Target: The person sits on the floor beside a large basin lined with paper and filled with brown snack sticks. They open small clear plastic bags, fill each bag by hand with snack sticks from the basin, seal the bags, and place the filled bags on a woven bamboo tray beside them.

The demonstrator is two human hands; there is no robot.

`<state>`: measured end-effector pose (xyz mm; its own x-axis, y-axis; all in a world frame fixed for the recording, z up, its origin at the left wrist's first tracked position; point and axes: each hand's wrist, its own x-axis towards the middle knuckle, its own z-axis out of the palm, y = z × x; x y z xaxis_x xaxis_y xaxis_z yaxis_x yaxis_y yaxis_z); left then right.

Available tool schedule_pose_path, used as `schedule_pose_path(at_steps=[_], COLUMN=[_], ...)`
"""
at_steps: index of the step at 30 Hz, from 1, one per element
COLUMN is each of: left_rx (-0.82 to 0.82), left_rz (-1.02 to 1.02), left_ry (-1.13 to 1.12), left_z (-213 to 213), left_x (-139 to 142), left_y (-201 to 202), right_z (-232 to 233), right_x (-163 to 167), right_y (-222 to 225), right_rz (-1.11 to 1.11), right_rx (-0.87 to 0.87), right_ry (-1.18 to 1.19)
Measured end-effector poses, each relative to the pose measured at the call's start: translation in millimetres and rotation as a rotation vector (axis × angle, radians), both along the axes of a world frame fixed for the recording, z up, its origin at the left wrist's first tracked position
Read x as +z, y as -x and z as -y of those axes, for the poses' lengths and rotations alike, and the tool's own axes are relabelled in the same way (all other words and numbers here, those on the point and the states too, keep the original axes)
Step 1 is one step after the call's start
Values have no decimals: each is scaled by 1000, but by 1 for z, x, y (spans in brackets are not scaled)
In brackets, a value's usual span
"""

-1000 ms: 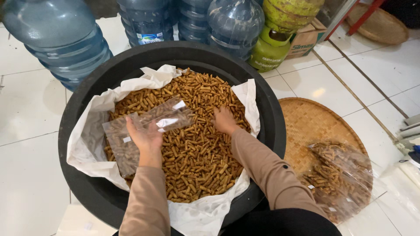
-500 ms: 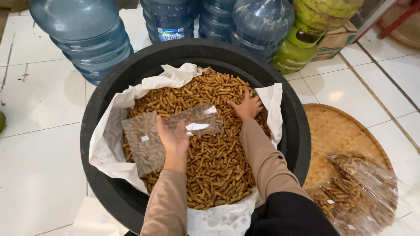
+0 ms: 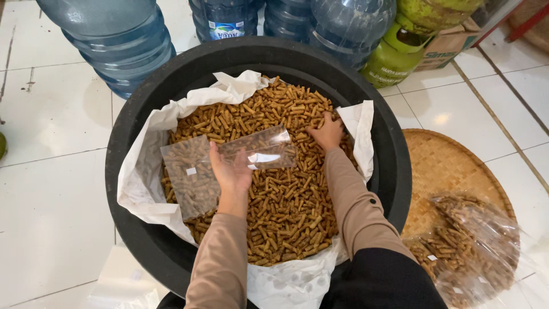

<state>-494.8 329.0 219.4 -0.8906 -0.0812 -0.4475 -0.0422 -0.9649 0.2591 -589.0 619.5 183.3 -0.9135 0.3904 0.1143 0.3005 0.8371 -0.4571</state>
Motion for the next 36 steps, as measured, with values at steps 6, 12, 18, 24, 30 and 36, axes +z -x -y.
schedule_pose_path(at_steps=[6, 12, 18, 24, 30, 36], left_rx=[7, -56, -30, -64, -15, 10], left_rz=[23, -30, 94, -70, 59, -21], left_ry=[-103, -167, -171, -131, -101, -171], left_z=[-7, -17, -20, -29, -28, -24], left_x=[0, -1, -4, -13, -11, -14], left_y=[-1, -2, -2, -5, -4, 1], right_z=[9, -5, 5, 61, 124, 122], right_x=[11, 30, 80, 139, 142, 138], right_y=[-2, -23, -39, -54, -76, -86], right_rz=[100, 275, -17, -528, -803, -596], right_rx=[12, 310, 392, 377, 503, 623], right_ry=[9, 360, 1515, 1478, 1017, 1167])
